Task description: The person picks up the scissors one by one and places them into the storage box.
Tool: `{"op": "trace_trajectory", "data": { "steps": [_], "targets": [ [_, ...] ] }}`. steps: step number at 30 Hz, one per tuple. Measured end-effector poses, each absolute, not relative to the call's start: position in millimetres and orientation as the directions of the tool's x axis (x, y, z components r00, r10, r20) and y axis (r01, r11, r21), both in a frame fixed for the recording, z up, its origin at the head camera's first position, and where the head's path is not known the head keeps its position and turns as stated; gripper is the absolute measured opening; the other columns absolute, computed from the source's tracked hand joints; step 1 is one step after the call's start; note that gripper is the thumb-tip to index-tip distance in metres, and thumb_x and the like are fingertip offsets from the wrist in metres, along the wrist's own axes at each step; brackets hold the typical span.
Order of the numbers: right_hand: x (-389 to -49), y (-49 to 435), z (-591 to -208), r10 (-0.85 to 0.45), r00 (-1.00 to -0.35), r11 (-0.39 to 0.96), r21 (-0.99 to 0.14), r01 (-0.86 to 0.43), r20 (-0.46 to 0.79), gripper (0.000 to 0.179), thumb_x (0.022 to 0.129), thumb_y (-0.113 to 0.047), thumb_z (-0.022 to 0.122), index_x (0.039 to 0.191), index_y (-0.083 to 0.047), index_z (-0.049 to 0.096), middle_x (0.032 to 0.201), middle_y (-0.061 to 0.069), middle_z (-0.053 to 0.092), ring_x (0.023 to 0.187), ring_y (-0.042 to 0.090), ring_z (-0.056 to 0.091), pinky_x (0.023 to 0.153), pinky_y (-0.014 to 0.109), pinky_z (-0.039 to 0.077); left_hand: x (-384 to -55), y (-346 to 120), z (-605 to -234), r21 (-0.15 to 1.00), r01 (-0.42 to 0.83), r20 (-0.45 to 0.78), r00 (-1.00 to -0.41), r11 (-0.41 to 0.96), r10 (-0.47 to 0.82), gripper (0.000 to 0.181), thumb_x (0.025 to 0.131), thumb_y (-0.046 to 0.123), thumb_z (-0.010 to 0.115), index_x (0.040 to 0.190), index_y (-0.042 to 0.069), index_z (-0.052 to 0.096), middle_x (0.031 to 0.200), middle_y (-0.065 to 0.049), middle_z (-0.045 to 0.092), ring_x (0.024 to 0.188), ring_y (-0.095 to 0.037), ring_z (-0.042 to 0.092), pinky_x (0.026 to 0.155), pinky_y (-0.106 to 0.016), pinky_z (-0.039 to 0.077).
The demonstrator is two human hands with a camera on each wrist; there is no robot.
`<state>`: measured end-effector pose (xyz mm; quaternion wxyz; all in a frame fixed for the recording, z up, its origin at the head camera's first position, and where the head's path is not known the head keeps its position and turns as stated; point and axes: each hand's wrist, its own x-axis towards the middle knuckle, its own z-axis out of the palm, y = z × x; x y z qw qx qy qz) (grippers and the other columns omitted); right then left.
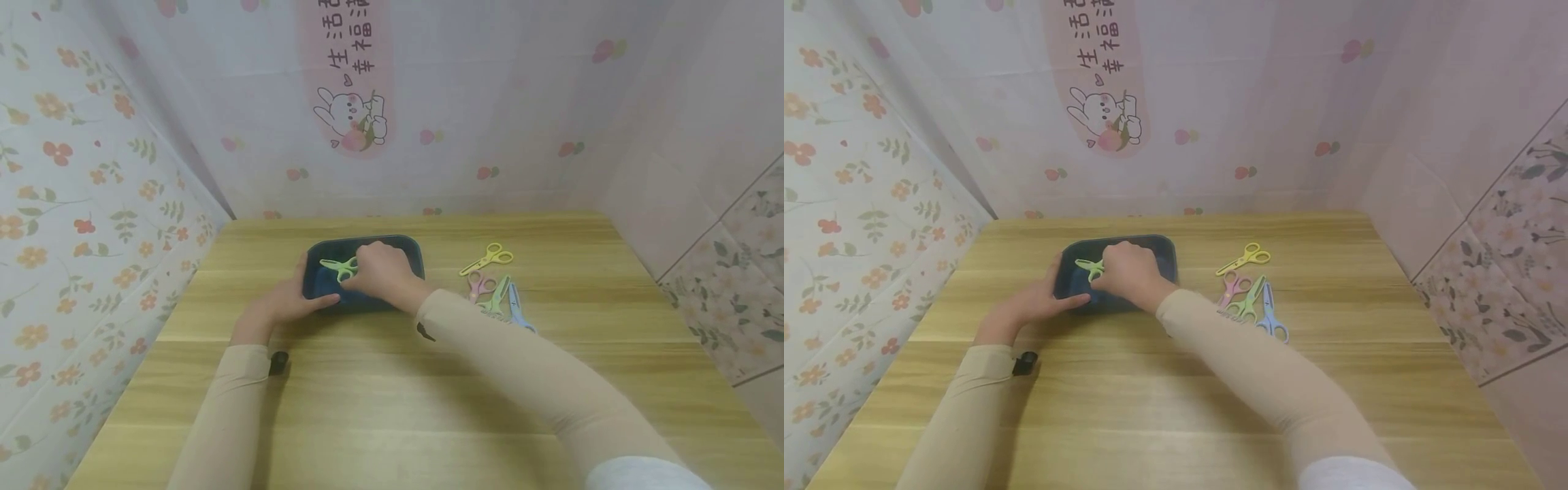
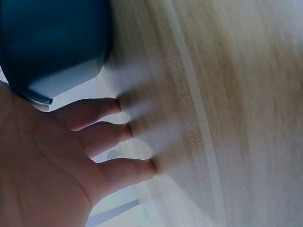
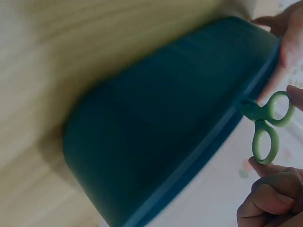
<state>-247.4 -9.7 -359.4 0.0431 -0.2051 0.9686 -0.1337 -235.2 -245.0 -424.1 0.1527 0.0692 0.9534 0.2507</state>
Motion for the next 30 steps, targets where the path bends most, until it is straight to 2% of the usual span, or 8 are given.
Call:
{"op": "trace_trajectory", "data": {
  "steps": [6, 10, 17, 23, 30],
  "targets": [
    [-246.0, -14.9, -374.3, -0.391, -0.920, 0.881, -0.286, -0.376, 0.006, 0.042, 0.090, -0.056, 0.080, 0.082, -0.017, 0.068, 0.076, -0.004, 0.065, 0.067, 0.014, 0.063, 0.060, 0.033, 0.053, -233.0, -244.1, -421.0, 0.504, 0.053, -0.262, -0.942, 0.862, 0.211, 0.137, 0.088, 0.085, 0.060, 0.168, 0.012, -0.024, 0.170, -0.038, 0.024, 0.150, -0.056, 0.042, 0.122, -0.064, 0.040],
    [-245.4, -18.0, -383.1, -0.380, -0.925, 0.883, -0.293, -0.366, 0.008, 0.043, 0.089, -0.060, 0.079, 0.089, -0.017, 0.070, 0.079, -0.004, 0.066, 0.070, 0.015, 0.063, 0.063, 0.034, 0.052, -231.9, -243.6, -420.1, 0.501, 0.045, -0.264, -0.943, 0.864, 0.202, 0.136, 0.088, 0.085, 0.061, 0.168, 0.014, -0.023, 0.168, -0.039, 0.028, 0.149, -0.056, 0.045, 0.121, -0.065, 0.041],
    [-243.2, -20.6, -392.2, -0.363, -0.931, 0.879, -0.322, -0.351, 0.026, 0.058, 0.090, -0.062, 0.078, 0.122, -0.013, 0.076, 0.093, -0.002, 0.075, 0.078, 0.014, 0.068, 0.070, 0.038, 0.059, -232.0, -242.7, -420.5, 0.493, 0.041, -0.260, -0.946, 0.869, 0.192, 0.137, 0.086, 0.086, 0.061, 0.169, 0.015, -0.022, 0.164, -0.040, 0.035, 0.145, -0.057, 0.049, 0.120, -0.065, 0.042],
    [-243.1, -21.1, -396.2, -0.351, -0.936, 0.882, -0.328, -0.338, 0.021, 0.063, 0.090, -0.064, 0.077, 0.128, -0.014, 0.076, 0.105, 0.000, 0.080, 0.086, 0.016, 0.074, 0.076, 0.042, 0.063, -232.9, -242.0, -420.0, 0.492, 0.044, -0.265, -0.944, 0.869, 0.198, 0.137, 0.087, 0.085, 0.062, 0.169, 0.014, -0.022, 0.166, -0.041, 0.031, 0.147, -0.058, 0.046, 0.121, -0.066, 0.041],
    [-244.3, -23.1, -395.9, -0.364, -0.931, 0.871, -0.346, -0.349, 0.023, 0.078, 0.089, -0.068, 0.076, 0.141, -0.011, 0.069, 0.124, 0.005, 0.080, 0.106, 0.022, 0.078, 0.088, 0.045, 0.065, -232.8, -242.3, -419.1, 0.488, 0.058, -0.270, -0.939, 0.871, 0.214, 0.137, 0.088, 0.083, 0.063, 0.168, 0.013, -0.023, 0.165, -0.042, 0.031, 0.147, -0.058, 0.046, 0.119, -0.067, 0.042]
  ]
}}
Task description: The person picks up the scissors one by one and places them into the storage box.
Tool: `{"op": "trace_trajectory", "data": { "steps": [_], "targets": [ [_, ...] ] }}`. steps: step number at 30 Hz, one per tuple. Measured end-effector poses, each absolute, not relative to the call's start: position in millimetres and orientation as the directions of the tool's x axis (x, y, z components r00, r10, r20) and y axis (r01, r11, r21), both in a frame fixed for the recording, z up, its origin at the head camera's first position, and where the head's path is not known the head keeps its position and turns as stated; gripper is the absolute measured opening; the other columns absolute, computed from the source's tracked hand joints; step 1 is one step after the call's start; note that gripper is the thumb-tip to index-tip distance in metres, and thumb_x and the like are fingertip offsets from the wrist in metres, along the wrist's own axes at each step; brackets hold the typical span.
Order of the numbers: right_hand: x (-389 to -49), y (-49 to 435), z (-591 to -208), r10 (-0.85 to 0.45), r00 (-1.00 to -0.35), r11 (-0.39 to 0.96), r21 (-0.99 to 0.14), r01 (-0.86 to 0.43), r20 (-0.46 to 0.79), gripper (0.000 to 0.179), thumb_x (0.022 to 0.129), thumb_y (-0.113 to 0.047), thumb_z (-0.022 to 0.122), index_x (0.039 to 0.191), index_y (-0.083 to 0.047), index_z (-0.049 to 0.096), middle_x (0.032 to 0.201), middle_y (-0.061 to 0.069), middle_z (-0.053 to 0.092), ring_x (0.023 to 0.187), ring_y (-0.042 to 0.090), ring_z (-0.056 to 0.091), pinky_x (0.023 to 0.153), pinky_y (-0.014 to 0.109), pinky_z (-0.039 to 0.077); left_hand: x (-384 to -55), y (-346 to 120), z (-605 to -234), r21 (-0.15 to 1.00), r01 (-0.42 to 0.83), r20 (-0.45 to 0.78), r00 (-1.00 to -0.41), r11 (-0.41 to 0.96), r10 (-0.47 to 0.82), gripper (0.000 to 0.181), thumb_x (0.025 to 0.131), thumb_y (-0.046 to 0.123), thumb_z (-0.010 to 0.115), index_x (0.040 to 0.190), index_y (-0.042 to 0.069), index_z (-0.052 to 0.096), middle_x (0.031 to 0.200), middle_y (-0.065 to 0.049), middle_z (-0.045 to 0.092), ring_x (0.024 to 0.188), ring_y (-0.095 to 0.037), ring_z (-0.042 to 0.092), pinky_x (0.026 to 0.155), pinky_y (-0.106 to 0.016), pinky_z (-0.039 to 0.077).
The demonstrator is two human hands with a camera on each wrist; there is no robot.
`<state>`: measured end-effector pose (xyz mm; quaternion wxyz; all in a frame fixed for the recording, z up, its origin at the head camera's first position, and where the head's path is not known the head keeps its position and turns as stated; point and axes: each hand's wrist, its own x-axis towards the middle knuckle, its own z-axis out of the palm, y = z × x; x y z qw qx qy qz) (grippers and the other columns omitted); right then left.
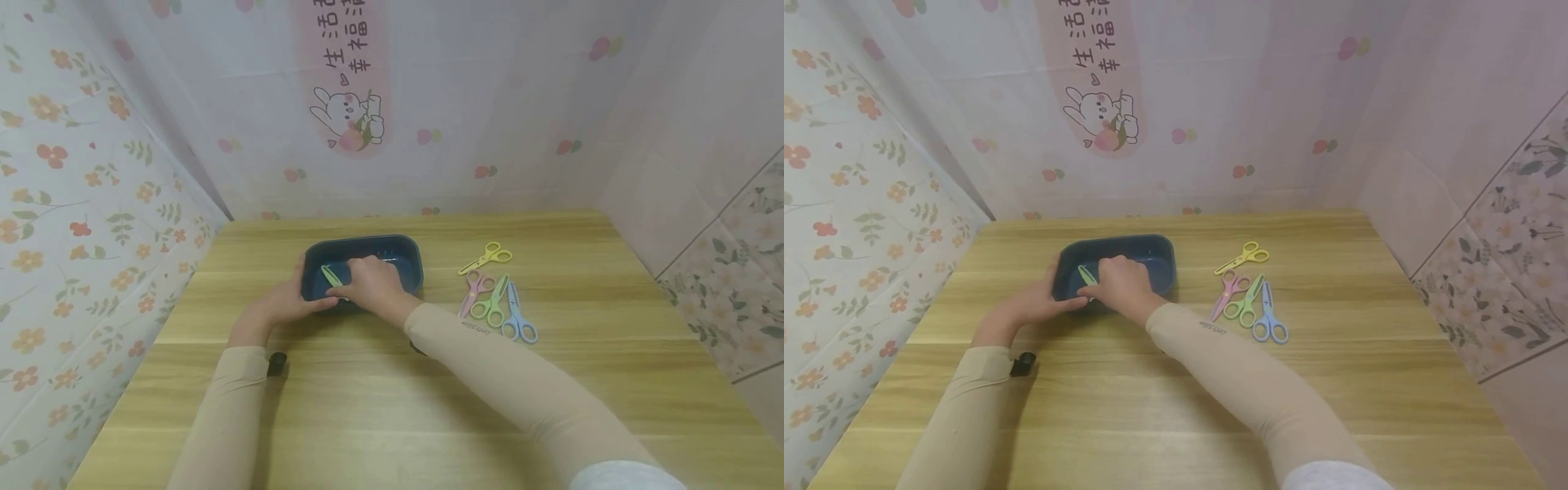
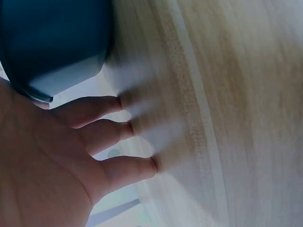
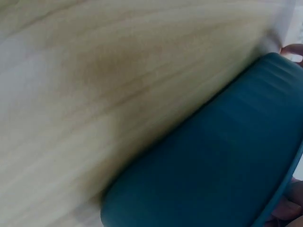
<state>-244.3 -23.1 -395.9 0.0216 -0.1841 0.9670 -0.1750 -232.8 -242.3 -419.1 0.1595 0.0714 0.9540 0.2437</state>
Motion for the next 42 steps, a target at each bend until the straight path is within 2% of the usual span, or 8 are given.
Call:
{"op": "trace_trajectory", "data": {
  "steps": [6, 11, 14, 22, 25, 29, 32, 42],
  "targets": [
    [-245.0, -22.0, -386.7, -0.392, -0.918, 0.837, -0.389, -0.386, 0.067, 0.086, 0.087, -0.069, 0.077, 0.150, -0.013, 0.062, 0.115, 0.006, 0.081, 0.107, 0.024, 0.078, 0.095, 0.046, 0.063, -232.5, -243.3, -419.4, 0.500, 0.068, -0.261, -0.939, 0.863, 0.225, 0.137, 0.088, 0.083, 0.063, 0.168, 0.014, -0.025, 0.166, -0.041, 0.029, 0.147, -0.058, 0.045, 0.119, -0.067, 0.042],
    [-246.0, -19.9, -378.6, -0.442, -0.892, 0.799, -0.413, -0.438, 0.091, 0.093, 0.087, -0.070, 0.076, 0.158, -0.016, 0.053, 0.069, -0.001, 0.069, 0.070, 0.015, 0.069, 0.079, 0.036, 0.063, -233.8, -244.5, -421.4, 0.516, 0.063, -0.260, -0.939, 0.854, 0.226, 0.137, 0.088, 0.084, 0.063, 0.167, 0.017, -0.027, 0.169, -0.038, 0.025, 0.150, -0.057, 0.042, 0.121, -0.067, 0.040],
    [-246.9, -17.5, -372.6, -0.463, -0.881, 0.780, -0.429, -0.455, 0.092, 0.095, 0.087, -0.070, 0.076, 0.161, -0.017, 0.049, 0.059, -0.003, 0.062, 0.057, 0.013, 0.060, 0.064, 0.031, 0.057, -234.2, -245.3, -422.4, 0.530, 0.067, -0.250, -0.940, 0.845, 0.231, 0.137, 0.088, 0.082, 0.064, 0.167, 0.017, -0.027, 0.170, -0.037, 0.024, 0.152, -0.056, 0.040, 0.122, -0.067, 0.039],
    [-251.3, 6.6, -349.7, -0.478, -0.872, 0.708, -0.540, -0.455, 0.107, 0.094, 0.084, -0.067, 0.082, 0.160, -0.024, 0.048, 0.065, -0.003, 0.050, 0.059, 0.012, 0.043, 0.054, 0.028, 0.035, -233.9, -244.6, -423.1, 0.527, 0.059, -0.248, -0.943, 0.848, 0.220, 0.138, 0.087, 0.082, 0.065, 0.168, 0.013, -0.023, 0.168, -0.040, 0.026, 0.151, -0.057, 0.041, 0.122, -0.067, 0.039],
    [-253.6, 26.2, -342.4, -0.480, -0.871, 0.645, -0.629, -0.433, 0.106, 0.094, 0.084, -0.062, 0.086, 0.162, -0.029, 0.045, 0.094, 0.001, 0.069, 0.078, 0.011, 0.059, 0.068, 0.027, 0.049, -234.2, -243.9, -422.6, 0.515, 0.044, -0.259, -0.944, 0.856, 0.205, 0.139, 0.086, 0.085, 0.064, 0.168, 0.016, -0.025, 0.168, -0.039, 0.028, 0.150, -0.056, 0.042, 0.121, -0.067, 0.039],
    [-259.5, 58.4, -337.0, -0.493, -0.863, 0.520, -0.758, -0.395, 0.111, 0.095, 0.083, -0.049, 0.091, 0.163, -0.031, 0.043, 0.087, 0.002, 0.060, 0.075, 0.015, 0.054, 0.074, 0.033, 0.050, -235.0, -243.2, -421.9, 0.504, 0.040, -0.257, -0.947, 0.863, 0.194, 0.140, 0.084, 0.086, 0.064, 0.168, 0.019, -0.025, 0.166, -0.039, 0.031, 0.149, -0.056, 0.045, 0.121, -0.066, 0.041],
    [-266.1, 85.8, -333.8, -0.481, -0.867, 0.470, -0.796, -0.382, 0.133, 0.097, 0.082, -0.044, 0.093, 0.163, -0.030, 0.042, 0.064, -0.001, 0.029, 0.059, 0.019, 0.028, 0.060, 0.035, 0.034, -235.6, -243.2, -422.0, 0.505, 0.037, -0.259, -0.947, 0.863, 0.192, 0.140, 0.084, 0.085, 0.065, 0.168, 0.018, -0.024, 0.167, -0.039, 0.029, 0.150, -0.056, 0.043, 0.122, -0.065, 0.040],
    [-295.8, 187.3, -336.2, -0.316, -0.940, 0.554, -0.781, -0.290, 0.125, 0.098, 0.086, -0.044, 0.090, 0.167, -0.039, 0.033, 0.058, -0.010, 0.027, 0.053, 0.012, 0.028, 0.059, 0.032, 0.037, -234.7, -243.7, -424.0, 0.507, 0.027, -0.278, -0.941, 0.861, 0.193, 0.140, 0.084, 0.086, 0.064, 0.167, 0.019, -0.027, 0.172, -0.037, 0.019, 0.154, -0.056, 0.036, 0.124, -0.066, 0.037]
  ]
}}
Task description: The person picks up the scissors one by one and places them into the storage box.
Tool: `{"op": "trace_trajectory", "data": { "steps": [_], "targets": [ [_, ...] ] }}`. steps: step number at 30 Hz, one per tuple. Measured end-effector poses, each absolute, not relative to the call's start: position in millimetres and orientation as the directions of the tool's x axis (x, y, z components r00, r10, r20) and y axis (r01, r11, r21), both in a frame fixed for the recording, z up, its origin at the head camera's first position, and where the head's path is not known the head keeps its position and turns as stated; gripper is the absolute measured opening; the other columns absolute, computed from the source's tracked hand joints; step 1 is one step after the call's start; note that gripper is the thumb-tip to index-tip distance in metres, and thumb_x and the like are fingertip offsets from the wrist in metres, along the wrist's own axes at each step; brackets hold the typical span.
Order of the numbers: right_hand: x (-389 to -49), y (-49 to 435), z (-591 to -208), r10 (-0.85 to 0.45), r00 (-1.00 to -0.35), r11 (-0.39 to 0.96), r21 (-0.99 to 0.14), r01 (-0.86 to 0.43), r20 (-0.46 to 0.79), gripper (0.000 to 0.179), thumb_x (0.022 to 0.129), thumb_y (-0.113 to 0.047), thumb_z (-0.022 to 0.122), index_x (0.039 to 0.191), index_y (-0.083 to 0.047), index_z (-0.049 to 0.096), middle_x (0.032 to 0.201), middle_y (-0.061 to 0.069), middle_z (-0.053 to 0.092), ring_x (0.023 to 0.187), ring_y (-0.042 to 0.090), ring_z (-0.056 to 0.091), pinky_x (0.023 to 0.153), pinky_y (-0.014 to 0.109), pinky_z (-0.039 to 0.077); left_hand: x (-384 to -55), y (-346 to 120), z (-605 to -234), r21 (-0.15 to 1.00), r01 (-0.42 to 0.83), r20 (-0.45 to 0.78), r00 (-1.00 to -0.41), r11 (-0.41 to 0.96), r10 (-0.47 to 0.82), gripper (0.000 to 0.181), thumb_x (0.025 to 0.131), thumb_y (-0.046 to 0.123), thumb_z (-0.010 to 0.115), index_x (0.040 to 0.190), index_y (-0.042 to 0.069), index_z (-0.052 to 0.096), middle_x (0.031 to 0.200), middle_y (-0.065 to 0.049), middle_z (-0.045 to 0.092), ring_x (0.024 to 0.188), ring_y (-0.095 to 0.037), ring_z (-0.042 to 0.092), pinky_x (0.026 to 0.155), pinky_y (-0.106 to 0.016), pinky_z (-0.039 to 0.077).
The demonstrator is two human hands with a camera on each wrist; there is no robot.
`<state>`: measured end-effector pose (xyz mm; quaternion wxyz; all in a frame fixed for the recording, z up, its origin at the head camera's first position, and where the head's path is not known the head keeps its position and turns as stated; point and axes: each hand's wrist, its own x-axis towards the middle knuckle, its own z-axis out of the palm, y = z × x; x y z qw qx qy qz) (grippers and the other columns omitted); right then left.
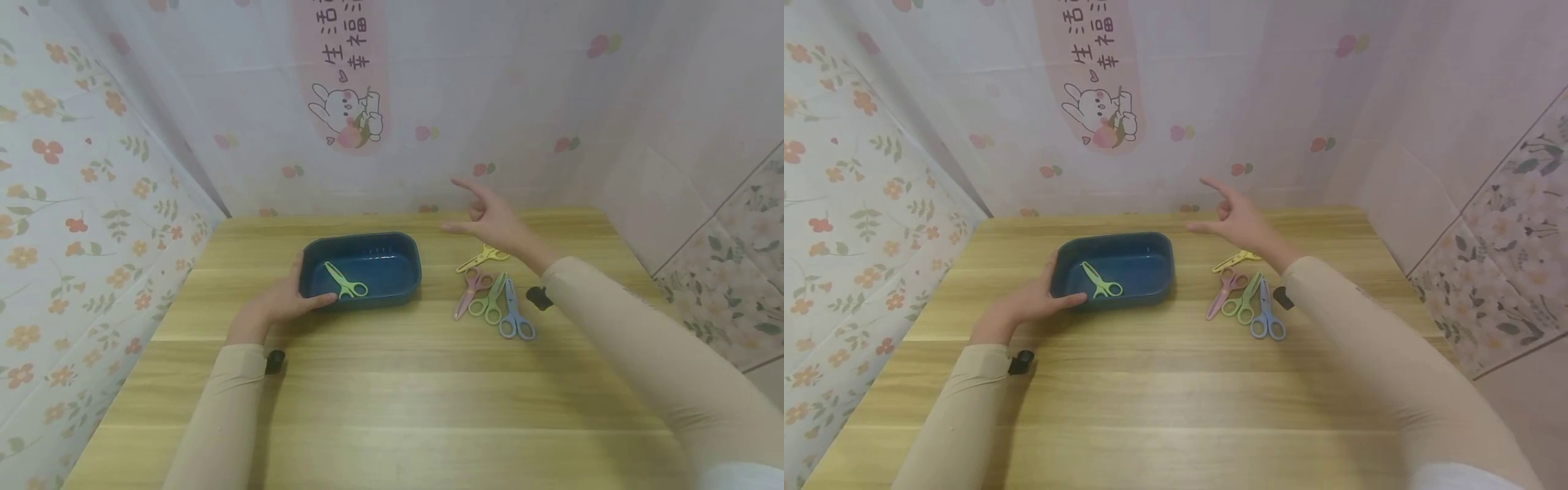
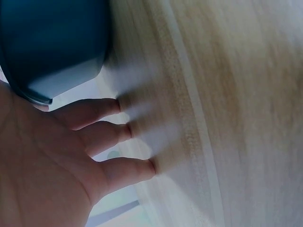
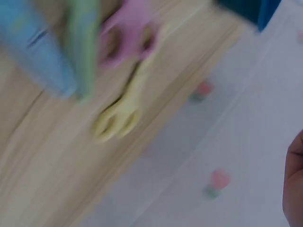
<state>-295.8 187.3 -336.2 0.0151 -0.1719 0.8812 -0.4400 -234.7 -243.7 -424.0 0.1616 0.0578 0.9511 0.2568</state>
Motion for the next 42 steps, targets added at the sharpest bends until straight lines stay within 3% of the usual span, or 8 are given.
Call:
{"op": "trace_trajectory", "data": {
  "steps": [4, 7, 9, 11, 20, 27, 36, 42],
  "targets": [
    [-308.4, 224.3, -348.2, -0.307, -0.949, 0.597, -0.762, -0.251, 0.072, 0.101, 0.089, -0.043, 0.087, 0.169, -0.041, 0.025, 0.062, -0.007, 0.028, 0.055, 0.018, 0.031, 0.058, 0.035, 0.039, -234.3, -244.6, -425.0, 0.505, 0.024, -0.283, -0.940, 0.863, 0.192, 0.140, 0.085, 0.087, 0.063, 0.167, 0.019, -0.027, 0.172, -0.036, 0.019, 0.154, -0.056, 0.037, 0.123, -0.065, 0.038],
    [-316.2, 248.5, -358.0, -0.314, -0.949, 0.641, -0.729, -0.238, 0.034, 0.103, 0.091, -0.046, 0.085, 0.170, -0.042, 0.019, 0.105, 0.013, 0.068, 0.092, 0.034, 0.067, 0.086, 0.048, 0.059, -233.8, -245.1, -425.2, 0.506, 0.021, -0.283, -0.940, 0.862, 0.189, 0.140, 0.085, 0.087, 0.062, 0.167, 0.019, -0.028, 0.172, -0.036, 0.019, 0.154, -0.056, 0.037, 0.123, -0.065, 0.038],
    [-320.5, 262.4, -365.0, -0.318, -0.948, 0.663, -0.714, -0.226, 0.004, 0.104, 0.092, -0.046, 0.084, 0.171, -0.043, 0.016, 0.158, 0.021, 0.051, 0.134, 0.051, 0.057, 0.109, 0.065, 0.051, -233.3, -244.6, -424.7, 0.510, 0.020, -0.282, -0.940, 0.860, 0.190, 0.139, 0.085, 0.088, 0.062, 0.167, 0.020, -0.028, 0.173, -0.035, 0.018, 0.154, -0.056, 0.037, 0.123, -0.065, 0.038],
    [-323.4, 273.5, -370.9, -0.325, -0.945, 0.688, -0.693, -0.215, -0.029, 0.105, 0.093, -0.045, 0.083, 0.171, -0.042, 0.012, 0.181, 0.011, 0.011, 0.155, 0.060, 0.029, 0.120, 0.077, 0.032, -233.0, -244.1, -424.2, 0.508, 0.020, -0.285, -0.940, 0.861, 0.189, 0.139, 0.084, 0.088, 0.061, 0.166, 0.021, -0.029, 0.172, -0.035, 0.019, 0.153, -0.056, 0.038, 0.123, -0.065, 0.038],
    [-335.6, 306.1, -398.4, -0.385, -0.914, 0.777, -0.579, -0.245, -0.130, 0.099, 0.097, -0.035, 0.080, 0.172, -0.020, 0.018, 0.168, 0.030, 0.033, 0.133, 0.055, 0.049, 0.105, 0.072, 0.046, -235.4, -243.4, -422.8, 0.535, 0.021, -0.285, -0.936, 0.845, 0.204, 0.141, 0.083, 0.088, 0.063, 0.168, 0.020, -0.025, 0.175, -0.031, 0.017, 0.157, -0.052, 0.033, 0.126, -0.064, 0.035],
    [-339.2, 311.1, -406.9, -0.405, -0.888, 0.823, -0.509, -0.252, -0.216, 0.089, 0.097, -0.031, 0.080, 0.168, -0.009, 0.031, 0.117, 0.031, 0.060, 0.099, 0.044, 0.058, 0.081, 0.055, 0.054, -236.7, -245.9, -425.3, 0.525, 0.023, -0.283, -0.938, 0.851, 0.199, 0.141, 0.083, 0.088, 0.064, 0.168, 0.017, -0.024, 0.173, -0.033, 0.020, 0.156, -0.053, 0.035, 0.125, -0.064, 0.036],
    [-343.2, 304.0, -418.8, -0.465, -0.846, 0.819, -0.489, -0.299, -0.261, 0.065, 0.098, -0.027, 0.078, 0.154, -0.006, 0.055, 0.123, 0.025, 0.074, 0.108, 0.035, 0.072, 0.103, 0.062, 0.055, -235.7, -245.1, -427.1, 0.523, 0.020, -0.280, -0.940, 0.852, 0.194, 0.140, 0.084, 0.087, 0.064, 0.169, 0.017, -0.023, 0.173, -0.033, 0.021, 0.156, -0.053, 0.034, 0.125, -0.064, 0.035],
    [-348.3, 299.3, -424.0, -0.443, -0.862, 0.836, -0.461, -0.298, -0.246, 0.054, 0.099, -0.026, 0.077, 0.144, -0.002, 0.063, 0.130, 0.025, 0.072, 0.108, 0.034, 0.071, 0.105, 0.064, 0.054, -235.4, -246.1, -427.9, 0.523, 0.026, -0.272, -0.942, 0.852, 0.196, 0.140, 0.084, 0.087, 0.063, 0.168, 0.017, -0.024, 0.173, -0.033, 0.020, 0.157, -0.053, 0.033, 0.126, -0.064, 0.035]
  ]
}}
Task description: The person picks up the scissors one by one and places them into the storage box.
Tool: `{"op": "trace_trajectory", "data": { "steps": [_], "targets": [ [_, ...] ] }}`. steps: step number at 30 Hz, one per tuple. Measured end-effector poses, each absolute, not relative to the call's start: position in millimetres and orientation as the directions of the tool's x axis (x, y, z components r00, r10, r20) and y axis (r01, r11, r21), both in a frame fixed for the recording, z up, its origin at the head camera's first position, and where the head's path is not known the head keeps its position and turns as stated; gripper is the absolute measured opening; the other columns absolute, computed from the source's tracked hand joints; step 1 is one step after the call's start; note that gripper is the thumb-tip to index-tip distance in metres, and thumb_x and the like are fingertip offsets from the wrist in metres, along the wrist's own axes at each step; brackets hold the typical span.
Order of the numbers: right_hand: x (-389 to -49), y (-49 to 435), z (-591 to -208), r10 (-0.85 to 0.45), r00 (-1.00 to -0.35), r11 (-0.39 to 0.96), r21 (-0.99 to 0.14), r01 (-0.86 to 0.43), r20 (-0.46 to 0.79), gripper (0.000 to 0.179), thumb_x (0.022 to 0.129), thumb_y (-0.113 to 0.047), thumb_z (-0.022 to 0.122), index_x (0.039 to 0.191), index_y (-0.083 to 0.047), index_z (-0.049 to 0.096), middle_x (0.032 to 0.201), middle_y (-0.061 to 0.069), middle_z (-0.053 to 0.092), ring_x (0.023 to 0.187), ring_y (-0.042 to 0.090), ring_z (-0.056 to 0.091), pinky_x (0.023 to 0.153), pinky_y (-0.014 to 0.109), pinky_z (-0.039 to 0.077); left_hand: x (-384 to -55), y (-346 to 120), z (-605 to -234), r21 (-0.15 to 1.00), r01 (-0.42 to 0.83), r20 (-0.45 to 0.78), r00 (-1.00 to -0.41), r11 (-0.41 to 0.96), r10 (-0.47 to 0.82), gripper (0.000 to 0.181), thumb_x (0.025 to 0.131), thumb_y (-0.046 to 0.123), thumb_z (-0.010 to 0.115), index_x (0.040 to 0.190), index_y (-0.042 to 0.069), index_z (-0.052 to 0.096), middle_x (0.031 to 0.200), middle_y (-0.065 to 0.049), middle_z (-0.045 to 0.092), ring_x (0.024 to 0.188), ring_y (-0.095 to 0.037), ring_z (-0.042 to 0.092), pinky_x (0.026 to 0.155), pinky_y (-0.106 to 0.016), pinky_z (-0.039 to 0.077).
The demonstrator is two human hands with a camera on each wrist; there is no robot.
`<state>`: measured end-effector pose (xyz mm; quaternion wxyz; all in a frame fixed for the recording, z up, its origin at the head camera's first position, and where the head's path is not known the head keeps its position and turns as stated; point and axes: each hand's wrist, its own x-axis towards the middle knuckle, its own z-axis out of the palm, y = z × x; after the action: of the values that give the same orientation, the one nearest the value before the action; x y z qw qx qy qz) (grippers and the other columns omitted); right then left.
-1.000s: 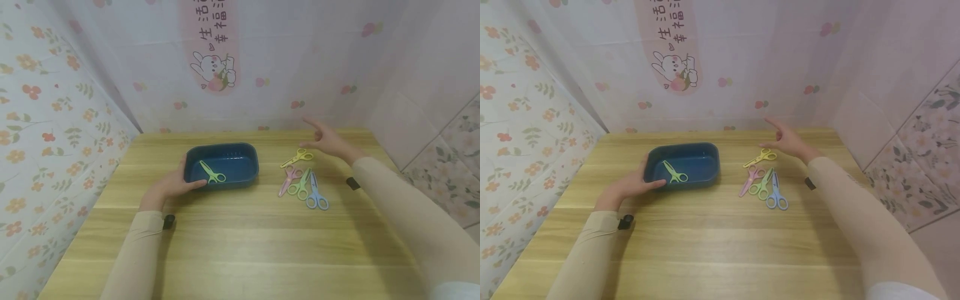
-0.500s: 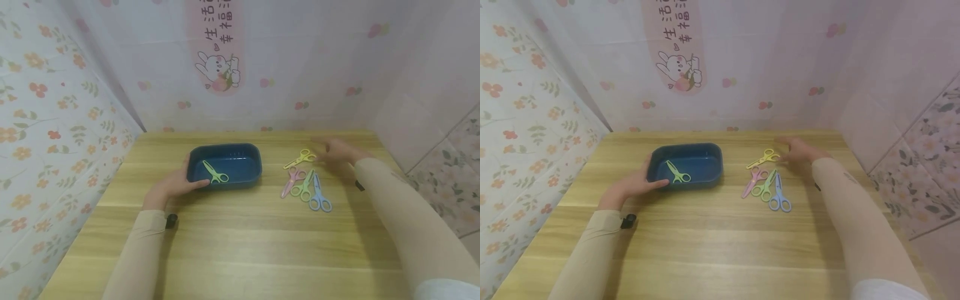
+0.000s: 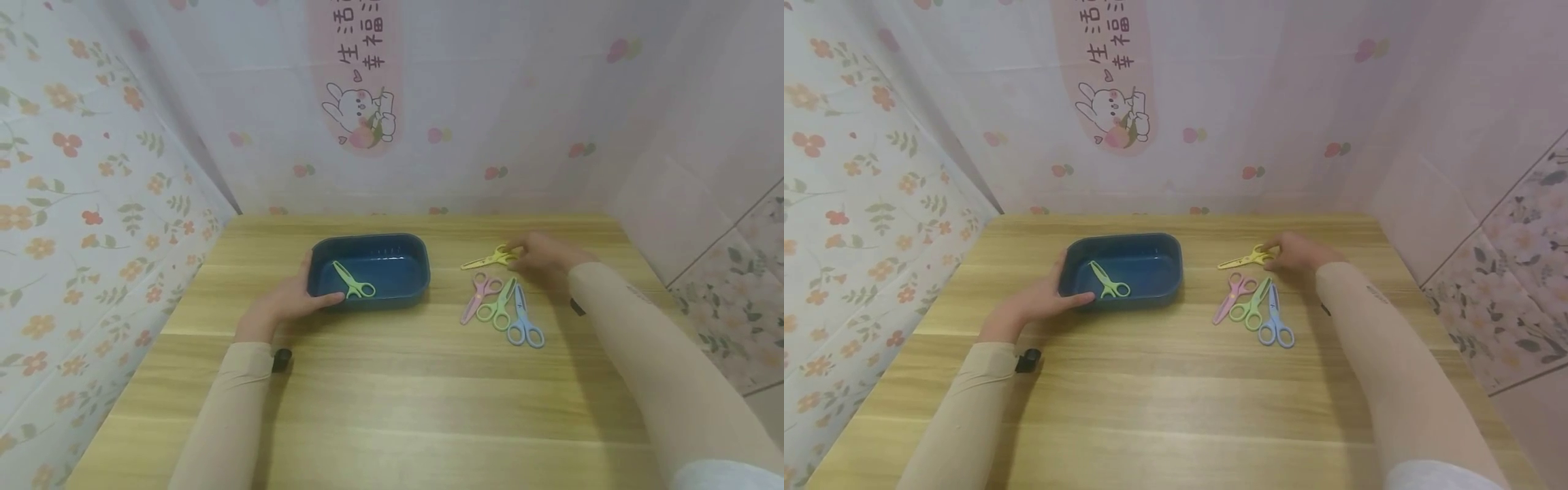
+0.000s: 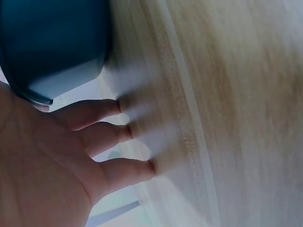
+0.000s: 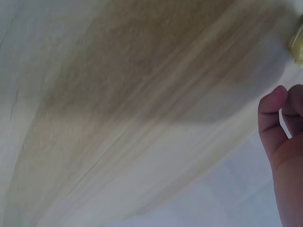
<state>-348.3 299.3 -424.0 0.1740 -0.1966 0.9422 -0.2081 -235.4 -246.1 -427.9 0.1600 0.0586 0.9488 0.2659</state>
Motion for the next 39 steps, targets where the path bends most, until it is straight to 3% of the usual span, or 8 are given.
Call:
{"op": "trace_trajectory", "data": {
  "steps": [5, 8, 12, 16, 22, 24, 39],
  "targets": [
    [-353.1, 299.8, -432.5, -0.407, -0.889, 0.856, -0.427, -0.292, -0.209, 0.061, 0.097, -0.041, 0.079, 0.140, -0.001, 0.066, 0.136, 0.028, 0.069, 0.120, 0.045, 0.068, 0.110, 0.067, 0.049, -235.5, -244.9, -427.3, 0.531, 0.024, -0.274, -0.941, 0.847, 0.198, 0.140, 0.085, 0.086, 0.064, 0.168, 0.016, -0.024, 0.173, -0.033, 0.019, 0.157, -0.053, 0.032, 0.126, -0.064, 0.034],
    [-352.0, 300.0, -435.6, -0.369, -0.908, 0.862, -0.437, -0.256, -0.196, 0.069, 0.095, -0.049, 0.079, 0.145, -0.004, 0.063, 0.135, 0.028, 0.069, 0.122, 0.048, 0.067, 0.107, 0.068, 0.050, -235.1, -244.0, -426.3, 0.531, 0.025, -0.274, -0.941, 0.847, 0.199, 0.140, 0.085, 0.086, 0.064, 0.168, 0.016, -0.024, 0.173, -0.033, 0.019, 0.157, -0.053, 0.033, 0.126, -0.064, 0.034],
    [-341.0, 300.9, -431.1, -0.326, -0.922, 0.814, -0.559, -0.161, -0.209, 0.087, 0.094, -0.049, 0.080, 0.163, -0.012, 0.042, 0.142, 0.027, 0.063, 0.126, 0.047, 0.062, 0.109, 0.069, 0.047, -235.6, -243.2, -425.5, 0.535, 0.026, -0.274, -0.940, 0.844, 0.203, 0.139, 0.085, 0.086, 0.064, 0.168, 0.018, -0.026, 0.173, -0.033, 0.019, 0.157, -0.053, 0.032, 0.127, -0.064, 0.034],
    [-336.4, 306.6, -429.9, -0.314, -0.920, 0.775, -0.624, -0.105, -0.235, 0.099, 0.095, -0.049, 0.079, 0.171, -0.019, 0.023, 0.150, 0.030, 0.053, 0.132, 0.050, 0.056, 0.113, 0.074, 0.041, -236.2, -242.5, -424.6, 0.537, 0.024, -0.274, -0.941, 0.844, 0.201, 0.139, 0.085, 0.086, 0.064, 0.168, 0.019, -0.026, 0.174, -0.033, 0.017, 0.157, -0.053, 0.032, 0.127, -0.064, 0.034],
    [-341.1, 311.6, -434.1, -0.356, -0.898, 0.790, -0.597, -0.141, -0.258, 0.106, 0.090, -0.052, 0.083, 0.171, -0.018, 0.023, 0.166, 0.031, 0.036, 0.142, 0.057, 0.047, 0.117, 0.076, 0.034, -236.9, -242.3, -424.4, 0.526, 0.033, -0.265, -0.943, 0.850, 0.200, 0.138, 0.085, 0.085, 0.064, 0.167, 0.020, -0.027, 0.174, -0.033, 0.018, 0.156, -0.054, 0.035, 0.126, -0.064, 0.035],
    [-341.3, 311.1, -434.1, -0.371, -0.890, 0.781, -0.608, -0.145, -0.265, 0.106, 0.090, -0.050, 0.083, 0.171, -0.015, 0.023, 0.172, 0.029, 0.027, 0.148, 0.059, 0.039, 0.121, 0.077, 0.027, -237.2, -242.3, -425.0, 0.529, 0.035, -0.260, -0.944, 0.848, 0.201, 0.139, 0.085, 0.085, 0.064, 0.167, 0.019, -0.027, 0.174, -0.033, 0.018, 0.155, -0.054, 0.035, 0.126, -0.064, 0.035],
    [-340.7, 302.9, -436.3, -0.353, -0.895, 0.822, -0.548, -0.156, -0.274, 0.099, 0.092, -0.047, 0.082, 0.166, -0.003, 0.032, 0.162, 0.037, 0.040, 0.140, 0.059, 0.049, 0.119, 0.074, 0.034, -232.9, -243.2, -422.9, 0.555, 0.020, -0.263, -0.945, 0.832, 0.197, 0.138, 0.086, 0.082, 0.067, 0.168, 0.019, -0.025, 0.174, -0.033, 0.015, 0.157, -0.054, 0.031, 0.127, -0.065, 0.033]
  ]
}}
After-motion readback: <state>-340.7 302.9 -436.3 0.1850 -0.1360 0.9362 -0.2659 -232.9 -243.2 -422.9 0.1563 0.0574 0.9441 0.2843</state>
